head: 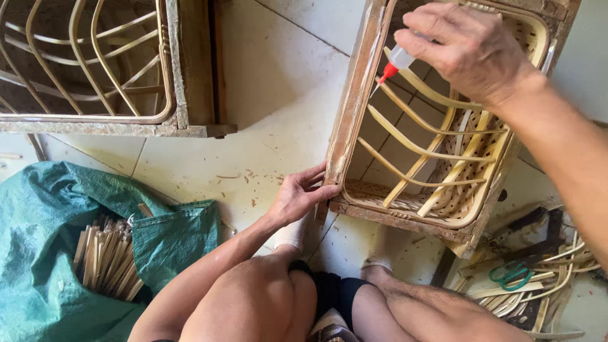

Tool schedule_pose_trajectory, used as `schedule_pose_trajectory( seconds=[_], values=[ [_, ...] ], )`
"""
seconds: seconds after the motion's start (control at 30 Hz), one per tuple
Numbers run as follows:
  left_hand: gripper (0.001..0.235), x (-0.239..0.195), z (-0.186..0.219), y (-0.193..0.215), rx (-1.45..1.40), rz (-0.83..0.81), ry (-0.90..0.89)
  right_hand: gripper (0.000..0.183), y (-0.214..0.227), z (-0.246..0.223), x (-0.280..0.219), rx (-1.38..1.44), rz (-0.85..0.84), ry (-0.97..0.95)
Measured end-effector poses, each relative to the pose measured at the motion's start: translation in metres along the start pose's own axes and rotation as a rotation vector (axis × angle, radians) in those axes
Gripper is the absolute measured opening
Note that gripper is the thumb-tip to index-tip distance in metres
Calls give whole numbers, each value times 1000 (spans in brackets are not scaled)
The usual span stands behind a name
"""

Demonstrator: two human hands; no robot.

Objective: The person assembles a rectangular woven basket by applying glue to the frame and inserting curved bamboo strips. They use a hammer to tap the strips into place and a knife to trim excess material, working on a tiled floor with tools and scraps nearby.

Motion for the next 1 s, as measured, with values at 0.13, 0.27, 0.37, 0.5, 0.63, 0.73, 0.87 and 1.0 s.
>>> schedule_pose_trajectory(
  seconds=[0.13, 0.27, 0.37, 0.5, 0.63, 0.73, 0.87, 1.0],
  values=[
    [79, 1, -1, 1, -19, -6, 0, 20, -5, -1, 3, -6, -12, 20],
    [79, 1, -3, 1, -18, 3, 13, 17, -11, 3, 7, -37, -7, 56],
    [79, 0, -5, 0, -44, 5, 17, 15, -15, 9, 6, -78, -3, 86],
    [77, 1, -5, -1, -49, 0, 4, 14, -16, 21, 6, -83, 11, 108],
    [76, 0, -4, 0, -74, -8, 1, 14, -17, 32, 10, -107, 41, 111],
    [76, 0, -1, -1, -76, -12, 19, 19, -15, 39, 13, -87, 45, 96],
    [75, -2, 6, -2, -82, -26, 9, 20, -16, 47, 16, -135, 37, 94],
    [73, -3, 9, -1, -73, -32, 24, 14, -22, 57, 15, -179, 35, 107]
  ],
)
Point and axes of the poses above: each hand's wrist, its own x-axis towards the middle knuckle, its own y-axis out of the back of the hand, z = x × y, the point moved 4 cm from there along x, towards the middle knuckle, and after that the axes turned 10 degrees about x, right-handed, at the moved point
